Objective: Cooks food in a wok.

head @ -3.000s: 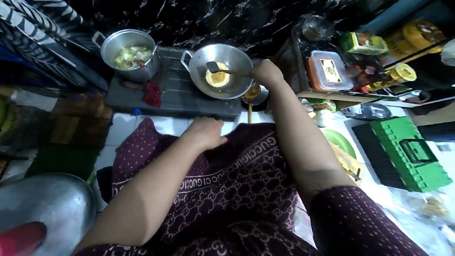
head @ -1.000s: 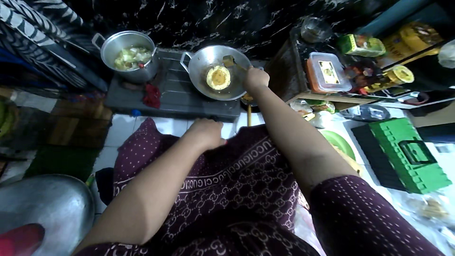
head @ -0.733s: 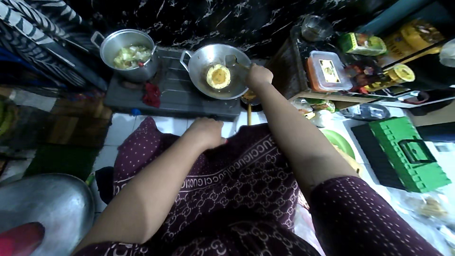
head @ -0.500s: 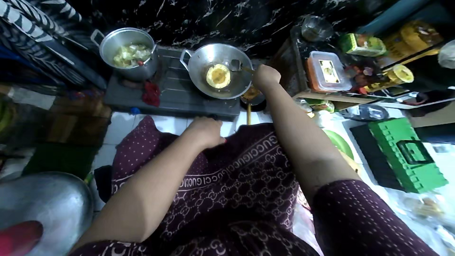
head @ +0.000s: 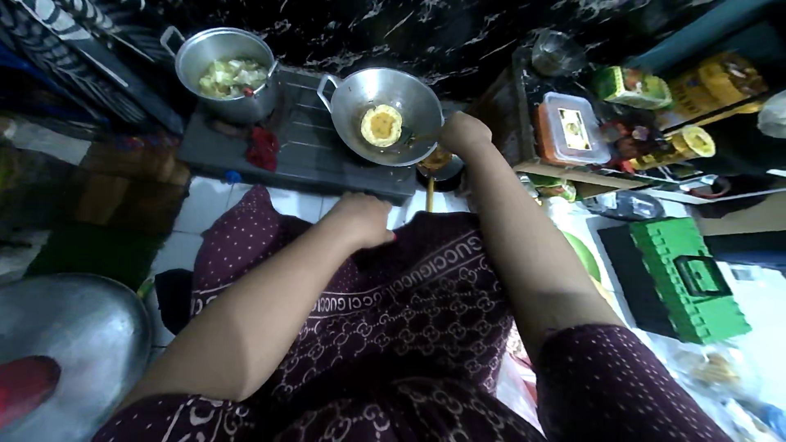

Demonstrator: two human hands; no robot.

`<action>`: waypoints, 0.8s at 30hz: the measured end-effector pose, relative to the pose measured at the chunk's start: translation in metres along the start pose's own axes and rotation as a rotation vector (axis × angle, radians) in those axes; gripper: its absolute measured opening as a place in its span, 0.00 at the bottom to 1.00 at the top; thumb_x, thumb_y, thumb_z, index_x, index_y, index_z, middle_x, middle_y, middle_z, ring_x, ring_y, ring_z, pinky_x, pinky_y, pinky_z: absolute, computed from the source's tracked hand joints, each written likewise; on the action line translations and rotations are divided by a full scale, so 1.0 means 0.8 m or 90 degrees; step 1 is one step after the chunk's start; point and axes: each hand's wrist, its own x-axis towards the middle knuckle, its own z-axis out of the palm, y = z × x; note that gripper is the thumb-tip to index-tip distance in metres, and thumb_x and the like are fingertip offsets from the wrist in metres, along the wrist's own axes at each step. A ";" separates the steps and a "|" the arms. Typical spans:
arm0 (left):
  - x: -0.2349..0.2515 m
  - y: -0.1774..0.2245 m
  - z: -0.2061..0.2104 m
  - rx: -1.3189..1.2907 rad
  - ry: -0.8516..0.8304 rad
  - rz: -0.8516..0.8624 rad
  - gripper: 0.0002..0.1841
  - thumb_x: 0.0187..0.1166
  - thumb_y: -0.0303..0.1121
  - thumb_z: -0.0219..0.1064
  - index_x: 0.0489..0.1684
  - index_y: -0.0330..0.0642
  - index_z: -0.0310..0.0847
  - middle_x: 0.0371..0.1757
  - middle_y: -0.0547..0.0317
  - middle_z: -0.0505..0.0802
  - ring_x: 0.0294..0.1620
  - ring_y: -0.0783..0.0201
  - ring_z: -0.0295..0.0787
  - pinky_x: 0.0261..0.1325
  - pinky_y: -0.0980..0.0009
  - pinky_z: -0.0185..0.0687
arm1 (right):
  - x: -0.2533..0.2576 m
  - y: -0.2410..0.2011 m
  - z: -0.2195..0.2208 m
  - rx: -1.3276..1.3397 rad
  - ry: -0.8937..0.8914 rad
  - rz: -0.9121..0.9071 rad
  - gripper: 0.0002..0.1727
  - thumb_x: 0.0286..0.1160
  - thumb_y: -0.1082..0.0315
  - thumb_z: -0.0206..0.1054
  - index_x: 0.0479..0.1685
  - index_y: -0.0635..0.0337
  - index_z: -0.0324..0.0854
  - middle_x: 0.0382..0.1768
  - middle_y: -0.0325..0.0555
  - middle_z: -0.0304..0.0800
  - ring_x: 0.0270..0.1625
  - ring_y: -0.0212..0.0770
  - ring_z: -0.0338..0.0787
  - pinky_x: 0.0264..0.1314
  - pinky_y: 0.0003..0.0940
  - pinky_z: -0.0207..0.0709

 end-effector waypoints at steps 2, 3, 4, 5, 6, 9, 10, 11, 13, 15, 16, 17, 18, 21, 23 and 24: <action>-0.001 0.001 -0.001 0.007 -0.004 0.000 0.33 0.86 0.54 0.62 0.85 0.44 0.70 0.75 0.42 0.84 0.80 0.42 0.76 0.81 0.39 0.64 | -0.005 0.001 -0.003 -0.012 0.006 0.002 0.23 0.86 0.55 0.64 0.57 0.72 0.83 0.63 0.69 0.87 0.69 0.69 0.86 0.62 0.74 0.75; -0.001 0.001 -0.001 0.009 -0.004 0.000 0.33 0.86 0.54 0.62 0.84 0.44 0.70 0.75 0.41 0.84 0.79 0.42 0.77 0.81 0.39 0.65 | -0.006 0.001 -0.004 -0.010 0.013 0.002 0.24 0.85 0.54 0.64 0.55 0.72 0.84 0.62 0.69 0.87 0.68 0.68 0.86 0.61 0.74 0.75; -0.001 0.001 -0.001 0.012 -0.002 0.000 0.32 0.86 0.54 0.62 0.84 0.44 0.70 0.74 0.41 0.85 0.79 0.42 0.77 0.80 0.39 0.66 | -0.007 0.002 -0.004 -0.004 0.021 0.003 0.23 0.85 0.54 0.65 0.55 0.71 0.84 0.61 0.69 0.88 0.67 0.67 0.87 0.61 0.73 0.76; -0.002 0.002 -0.001 0.013 -0.003 -0.001 0.33 0.87 0.54 0.62 0.85 0.44 0.70 0.74 0.41 0.85 0.78 0.41 0.77 0.80 0.39 0.67 | -0.009 0.001 -0.005 0.004 0.025 0.005 0.23 0.85 0.55 0.64 0.56 0.71 0.83 0.61 0.69 0.88 0.67 0.67 0.87 0.61 0.73 0.76; -0.002 0.002 0.000 0.013 -0.003 0.000 0.33 0.87 0.54 0.62 0.85 0.44 0.69 0.74 0.40 0.85 0.78 0.41 0.77 0.79 0.39 0.67 | -0.012 0.001 -0.006 0.009 0.027 0.005 0.22 0.85 0.56 0.63 0.56 0.71 0.83 0.61 0.69 0.88 0.67 0.67 0.87 0.61 0.73 0.76; -0.003 0.001 0.001 0.018 -0.004 -0.001 0.33 0.87 0.54 0.62 0.86 0.44 0.69 0.74 0.41 0.84 0.78 0.42 0.77 0.80 0.39 0.66 | -0.014 0.001 -0.005 0.011 0.026 -0.007 0.24 0.87 0.54 0.62 0.58 0.72 0.83 0.62 0.70 0.87 0.68 0.69 0.86 0.62 0.74 0.75; -0.003 0.001 0.002 0.020 -0.005 -0.001 0.33 0.87 0.54 0.61 0.86 0.45 0.68 0.75 0.41 0.84 0.79 0.42 0.77 0.80 0.40 0.66 | -0.012 0.001 -0.004 0.009 0.023 -0.011 0.25 0.87 0.52 0.62 0.58 0.71 0.83 0.63 0.70 0.87 0.69 0.69 0.86 0.62 0.74 0.75; -0.003 0.000 0.003 0.019 -0.001 0.000 0.33 0.87 0.55 0.61 0.86 0.45 0.69 0.75 0.41 0.84 0.79 0.42 0.77 0.80 0.39 0.66 | -0.011 0.003 -0.003 0.010 0.021 -0.015 0.26 0.88 0.50 0.62 0.58 0.71 0.83 0.63 0.70 0.87 0.69 0.69 0.86 0.63 0.74 0.74; -0.003 -0.003 0.006 0.010 0.010 0.001 0.33 0.86 0.55 0.62 0.85 0.45 0.70 0.74 0.42 0.85 0.78 0.41 0.78 0.80 0.38 0.65 | -0.007 0.005 -0.001 0.020 0.026 -0.016 0.28 0.87 0.49 0.62 0.59 0.71 0.83 0.63 0.70 0.86 0.69 0.70 0.85 0.63 0.76 0.74; -0.004 -0.004 0.007 0.009 0.006 -0.007 0.33 0.86 0.55 0.61 0.86 0.46 0.69 0.76 0.42 0.84 0.79 0.42 0.77 0.81 0.38 0.64 | -0.007 0.006 -0.002 0.030 0.038 -0.008 0.26 0.87 0.51 0.61 0.56 0.70 0.84 0.62 0.70 0.87 0.68 0.69 0.86 0.61 0.74 0.74; -0.004 -0.004 0.007 0.010 0.006 -0.008 0.33 0.86 0.55 0.61 0.86 0.46 0.69 0.76 0.42 0.84 0.79 0.42 0.77 0.81 0.38 0.65 | -0.006 0.007 -0.003 0.039 0.046 -0.006 0.26 0.88 0.51 0.60 0.56 0.70 0.84 0.62 0.70 0.87 0.68 0.69 0.86 0.61 0.74 0.75; -0.005 -0.005 0.007 0.010 0.008 -0.009 0.33 0.86 0.55 0.62 0.86 0.46 0.69 0.76 0.42 0.84 0.79 0.42 0.77 0.80 0.38 0.66 | -0.006 0.007 -0.003 0.046 0.052 -0.002 0.24 0.88 0.53 0.60 0.56 0.71 0.84 0.61 0.69 0.87 0.67 0.69 0.86 0.61 0.74 0.75; -0.005 -0.005 0.008 0.011 0.012 -0.008 0.33 0.86 0.55 0.62 0.86 0.46 0.70 0.75 0.43 0.84 0.79 0.42 0.78 0.80 0.38 0.66 | -0.006 0.007 -0.004 0.050 0.056 0.003 0.22 0.87 0.56 0.60 0.55 0.70 0.84 0.62 0.69 0.88 0.68 0.68 0.87 0.61 0.74 0.75; -0.007 -0.004 0.008 0.020 0.010 -0.010 0.33 0.86 0.55 0.61 0.86 0.47 0.69 0.75 0.43 0.85 0.79 0.42 0.78 0.80 0.39 0.66 | -0.005 0.007 -0.004 0.057 0.066 0.009 0.20 0.86 0.59 0.61 0.56 0.69 0.85 0.62 0.68 0.88 0.68 0.67 0.87 0.62 0.72 0.76; -0.007 -0.004 0.008 0.026 0.006 -0.013 0.33 0.86 0.56 0.61 0.86 0.47 0.69 0.74 0.43 0.85 0.78 0.43 0.77 0.81 0.39 0.65 | -0.005 0.008 -0.004 0.052 0.071 0.009 0.21 0.87 0.57 0.60 0.58 0.68 0.85 0.63 0.66 0.88 0.69 0.66 0.87 0.63 0.72 0.77; -0.007 -0.004 0.009 0.026 0.007 -0.011 0.33 0.86 0.56 0.61 0.86 0.47 0.69 0.74 0.43 0.85 0.78 0.43 0.78 0.81 0.39 0.65 | -0.005 0.008 -0.003 0.049 0.075 0.009 0.21 0.87 0.56 0.60 0.58 0.68 0.85 0.63 0.66 0.88 0.69 0.66 0.87 0.62 0.72 0.77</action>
